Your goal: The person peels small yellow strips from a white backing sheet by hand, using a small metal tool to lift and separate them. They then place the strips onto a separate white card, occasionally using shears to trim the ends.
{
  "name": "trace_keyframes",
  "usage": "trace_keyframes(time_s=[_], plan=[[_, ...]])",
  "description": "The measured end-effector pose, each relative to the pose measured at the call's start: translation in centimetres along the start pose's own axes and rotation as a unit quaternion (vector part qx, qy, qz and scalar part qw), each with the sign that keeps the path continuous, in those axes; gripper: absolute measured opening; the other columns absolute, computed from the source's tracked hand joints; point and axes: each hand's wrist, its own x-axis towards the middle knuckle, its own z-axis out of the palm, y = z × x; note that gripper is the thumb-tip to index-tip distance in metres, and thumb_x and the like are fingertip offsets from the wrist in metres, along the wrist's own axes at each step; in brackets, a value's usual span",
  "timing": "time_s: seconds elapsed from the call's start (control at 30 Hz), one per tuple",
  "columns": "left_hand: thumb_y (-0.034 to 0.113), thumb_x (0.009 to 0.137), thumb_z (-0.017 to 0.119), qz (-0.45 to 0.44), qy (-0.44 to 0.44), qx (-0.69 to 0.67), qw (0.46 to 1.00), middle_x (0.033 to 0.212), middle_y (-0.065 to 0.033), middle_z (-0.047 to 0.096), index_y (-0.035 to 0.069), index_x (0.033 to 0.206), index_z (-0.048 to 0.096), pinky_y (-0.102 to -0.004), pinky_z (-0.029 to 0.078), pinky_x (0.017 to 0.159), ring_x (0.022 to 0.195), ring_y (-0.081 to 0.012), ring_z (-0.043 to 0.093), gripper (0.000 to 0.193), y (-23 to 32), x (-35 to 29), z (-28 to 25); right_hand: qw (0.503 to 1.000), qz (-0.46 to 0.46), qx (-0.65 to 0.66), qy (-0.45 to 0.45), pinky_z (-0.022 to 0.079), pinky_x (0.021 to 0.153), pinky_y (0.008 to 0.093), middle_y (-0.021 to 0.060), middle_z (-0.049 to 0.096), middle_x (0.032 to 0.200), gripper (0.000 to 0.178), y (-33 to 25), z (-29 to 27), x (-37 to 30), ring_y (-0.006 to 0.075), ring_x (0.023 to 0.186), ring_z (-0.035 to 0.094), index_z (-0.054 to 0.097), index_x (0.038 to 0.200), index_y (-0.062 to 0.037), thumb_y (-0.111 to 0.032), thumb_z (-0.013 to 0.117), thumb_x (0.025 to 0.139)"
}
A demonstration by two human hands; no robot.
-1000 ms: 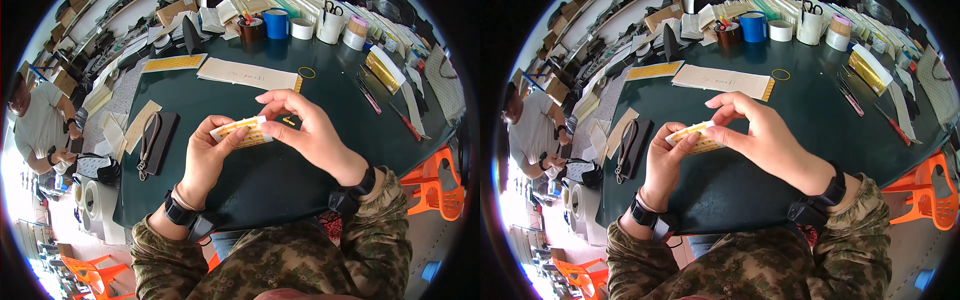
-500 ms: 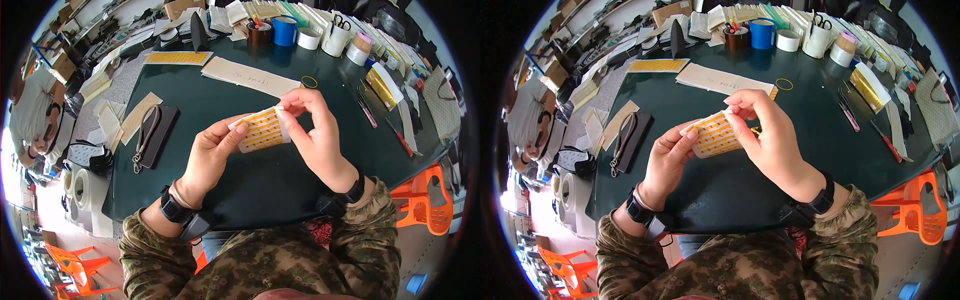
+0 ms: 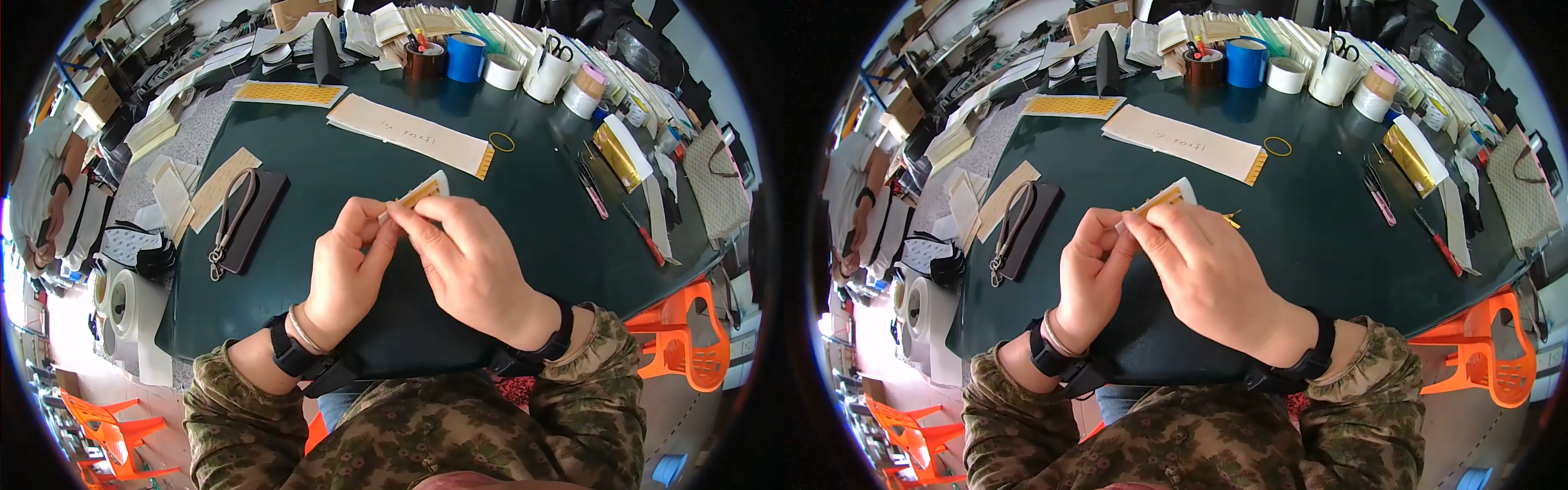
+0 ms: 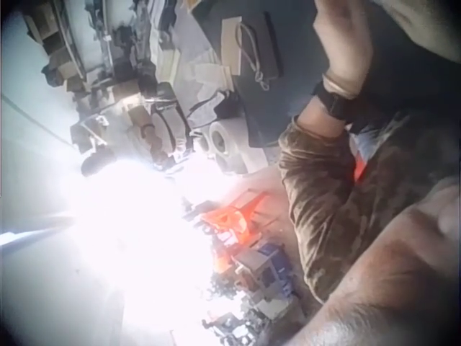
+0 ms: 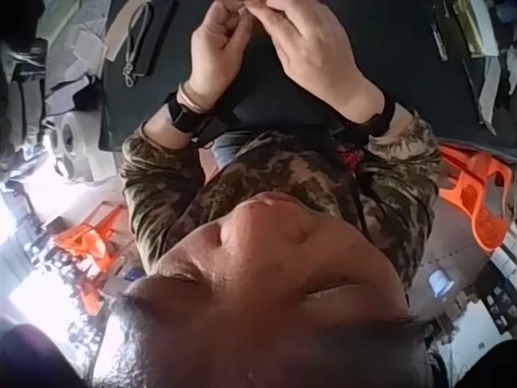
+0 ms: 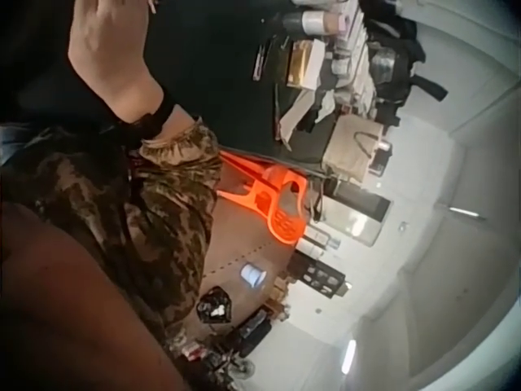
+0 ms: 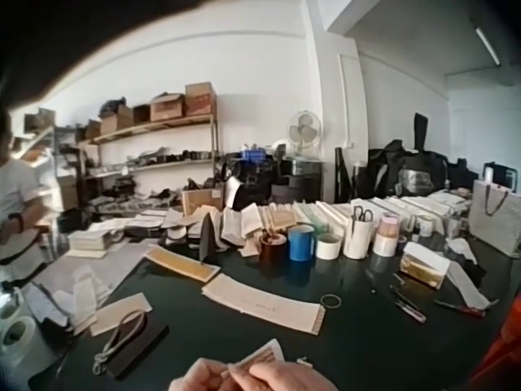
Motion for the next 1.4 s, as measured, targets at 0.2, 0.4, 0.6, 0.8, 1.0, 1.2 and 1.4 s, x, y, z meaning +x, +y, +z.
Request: trace_keyframes(time_s=[0.2, 0.4, 0.6, 0.8, 1.0, 1.2, 1.4], plan=[[0.01, 0.095, 0.056, -0.004, 0.016, 0.042, 0.999, 0.084, -0.0013, 0.067, -0.001, 0.104, 0.055, -0.018, 0.043, 0.074, 0.083, -0.003, 0.058, 0.014, -0.1, 0.3, -0.1, 0.999, 0.007, 0.028, -0.037, 0.045, 0.077, 0.0312, 0.0069, 0.052, 0.103, 0.035, 0.6, -1.0, 0.6, 0.0215, 0.086, 0.056, 0.059, 0.117, -0.0017, 0.001, 0.061, 0.082], [0.012, 0.094, 0.059, -0.061, -0.013, -0.171, 0.983, 0.091, -0.0003, 0.066, -0.002, 0.116, 0.055, -0.0183, 0.044, 0.077, 0.081, -0.0039, 0.057, 0.026, 0.1, 1.2, -0.5, 0.835, 0.228, 0.498, 0.048, 0.044, 0.081, 0.0265, 0.0054, 0.051, 0.102, 0.022, 2.4, -1.3, 0.3, 0.0121, 0.088, 0.054, 0.06, 0.113, -0.001, -0.004, 0.054, 0.092], [0.013, 0.093, 0.061, -0.065, -0.033, -0.224, 0.972, 0.097, -0.0018, 0.066, -0.002, 0.118, 0.057, -0.0213, 0.047, 0.079, 0.084, -0.0065, 0.058, 0.029, -0.5, 1.2, -0.7, 0.94, 0.134, 0.31, 0.04, 0.045, 0.077, 0.0247, 0.0072, 0.051, 0.101, 0.021, 1.7, -1.6, 0.3, 0.0123, 0.086, 0.054, 0.06, 0.112, -0.0008, -0.004, 0.053, 0.092], [0.012, 0.091, 0.063, -0.068, -0.041, -0.182, 0.98, 0.1, -0.0036, 0.066, -0.002, 0.107, 0.065, -0.023, 0.048, 0.083, 0.091, -0.009, 0.06, 0.022, 0.0, 1.1, -0.9, 0.98, 0.073, 0.182, 0.022, 0.047, 0.071, 0.0255, 0.0094, 0.05, 0.101, 0.026, 1.0, -1.7, 0.5, 0.0158, 0.082, 0.056, 0.062, 0.112, -0.002, 0.001, 0.057, 0.087], [0.01, 0.09, 0.063, -0.046, -0.025, -0.162, 0.985, 0.099, -0.0047, 0.067, 0.0, 0.107, 0.067, -0.0253, 0.048, 0.082, 0.092, -0.0108, 0.061, 0.02, -0.4, 0.9, -0.8, 0.989, 0.03, 0.143, 0.033, 0.048, 0.071, 0.0268, 0.0098, 0.05, 0.101, 0.032, 0.7, -0.8, 0.4, 0.018, 0.079, 0.057, 0.062, 0.114, -0.0032, 0.004, 0.059, 0.084], [0.009, 0.089, 0.064, -0.031, -0.012, -0.164, 0.986, 0.098, -0.0046, 0.066, 0.0, 0.104, 0.068, -0.0246, 0.049, 0.083, 0.09, -0.0108, 0.061, 0.018, -0.2, 0.8, -0.6, 0.991, 0.05, 0.12, -0.014, 0.048, 0.072, 0.028, 0.0087, 0.05, 0.102, 0.032, 0.6, -1.4, 0.5, 0.0179, 0.083, 0.057, 0.061, 0.117, -0.0025, 0.002, 0.058, 0.086], [0.012, 0.089, 0.066, -0.084, -0.055, -0.218, 0.971, 0.097, -0.004, 0.066, 0.002, 0.104, 0.068, -0.0265, 0.05, 0.086, 0.091, -0.0119, 0.062, 0.018, -0.8, 1.0, -1.4, 0.846, 0.214, 0.488, 0.008, 0.046, 0.076, 0.0272, 0.0057, 0.049, 0.103, 0.025, 2.0, -1.5, 0.2, 0.0147, 0.087, 0.056, 0.06, 0.115, -0.0002, -0.003, 0.054, 0.091]])
